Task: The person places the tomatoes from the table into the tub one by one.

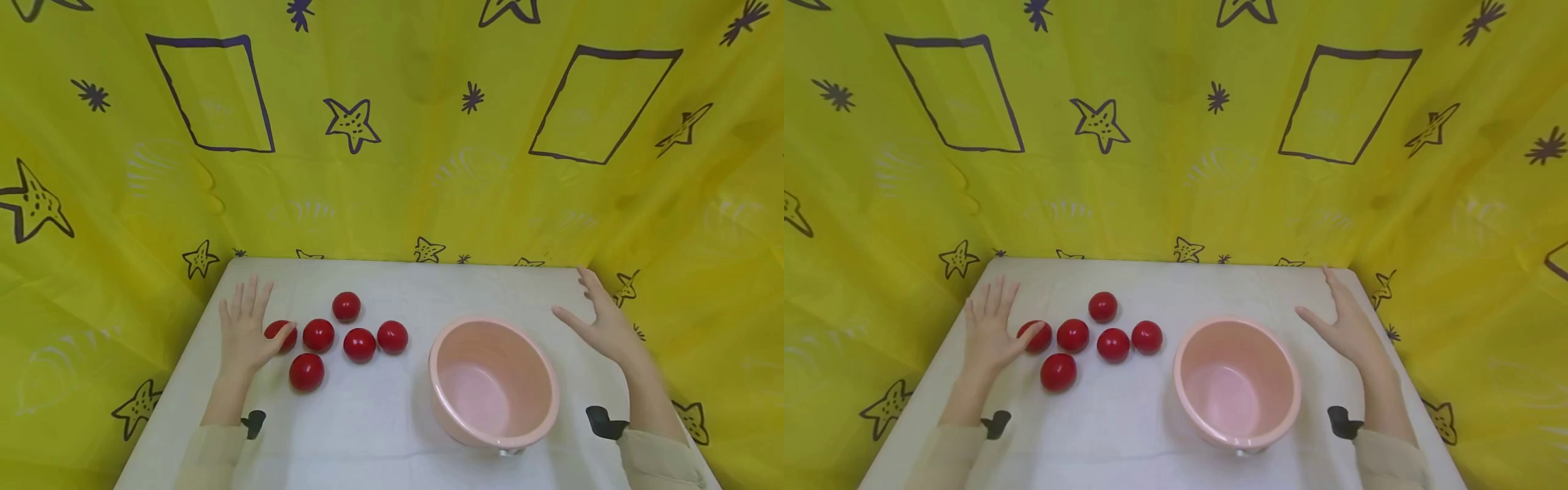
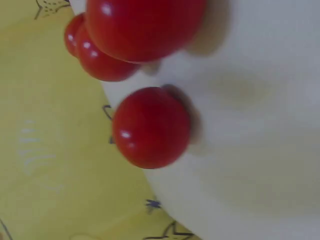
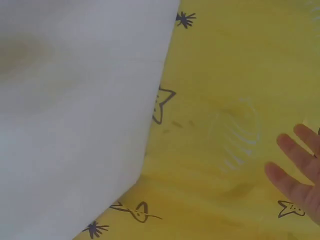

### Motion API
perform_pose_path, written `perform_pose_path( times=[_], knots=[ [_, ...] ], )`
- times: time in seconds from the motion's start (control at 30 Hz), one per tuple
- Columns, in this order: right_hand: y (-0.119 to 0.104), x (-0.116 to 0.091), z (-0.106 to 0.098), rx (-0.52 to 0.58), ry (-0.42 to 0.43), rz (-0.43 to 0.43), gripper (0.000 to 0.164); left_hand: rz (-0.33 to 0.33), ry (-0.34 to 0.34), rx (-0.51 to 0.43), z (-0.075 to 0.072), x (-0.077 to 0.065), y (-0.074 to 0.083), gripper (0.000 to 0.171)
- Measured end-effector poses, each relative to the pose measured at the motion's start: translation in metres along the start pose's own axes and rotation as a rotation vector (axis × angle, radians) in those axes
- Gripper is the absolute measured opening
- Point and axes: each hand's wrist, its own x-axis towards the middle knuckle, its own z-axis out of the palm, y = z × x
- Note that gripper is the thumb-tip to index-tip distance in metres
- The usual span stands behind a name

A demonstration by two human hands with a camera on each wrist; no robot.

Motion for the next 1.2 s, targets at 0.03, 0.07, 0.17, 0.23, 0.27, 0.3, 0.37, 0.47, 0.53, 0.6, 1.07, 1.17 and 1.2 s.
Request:
perform_pose_path(
  times=[0.03,0.07,0.17,0.23,0.27,0.3,0.37,0.47,0.53,0.6,1.07,1.17,1.2],
  knots=[
    [0.0,-0.003,-0.001,0.052,-0.009,0.008,0.085,0.016,0.031,-0.016,0.001,0.0,-0.004,0.09],
    [0.0,-0.006,-0.002,0.093,-0.022,0.013,0.084,0.029,0.058,-0.032,0.003,-0.001,-0.008,0.089],
    [0.001,-0.015,-0.002,0.173,-0.064,0.025,0.079,0.033,0.09,-0.059,0.007,-0.003,-0.02,0.086],
    [0.003,-0.021,-0.001,0.211,-0.097,0.031,0.075,0.016,0.072,-0.065,0.011,-0.006,-0.027,0.086],
    [0.005,-0.024,0.0,0.237,-0.11,0.035,0.073,0.003,0.054,-0.067,0.013,-0.008,-0.03,0.086],
    [0.007,-0.026,0.001,0.268,-0.12,0.04,0.07,-0.01,0.033,-0.065,0.014,-0.01,-0.033,0.087],
    [0.011,-0.032,0.005,0.329,-0.141,0.051,0.066,-0.033,-0.012,-0.064,0.018,-0.015,-0.038,0.088],
    [0.017,-0.041,0.01,0.415,-0.179,0.079,0.061,-0.058,-0.077,-0.066,0.025,-0.021,-0.045,0.087],
    [0.02,-0.046,0.013,0.461,-0.226,0.102,0.059,-0.07,-0.117,-0.067,0.029,-0.025,-0.05,0.088],
    [0.022,-0.052,0.016,0.519,-0.288,0.121,0.054,-0.081,-0.156,-0.065,0.034,-0.028,-0.054,0.09],
    [0.025,-0.063,0.035,0.813,-0.529,0.111,0.051,-0.091,-0.311,-0.085,0.049,-0.04,-0.066,0.09],
    [0.022,-0.064,0.035,0.796,-0.523,0.115,0.052,-0.08,-0.32,-0.073,0.053,-0.04,-0.066,0.09],
    [0.022,-0.065,0.035,0.791,-0.522,0.111,0.052,-0.077,-0.322,-0.066,0.054,-0.04,-0.066,0.09]
  ],
)
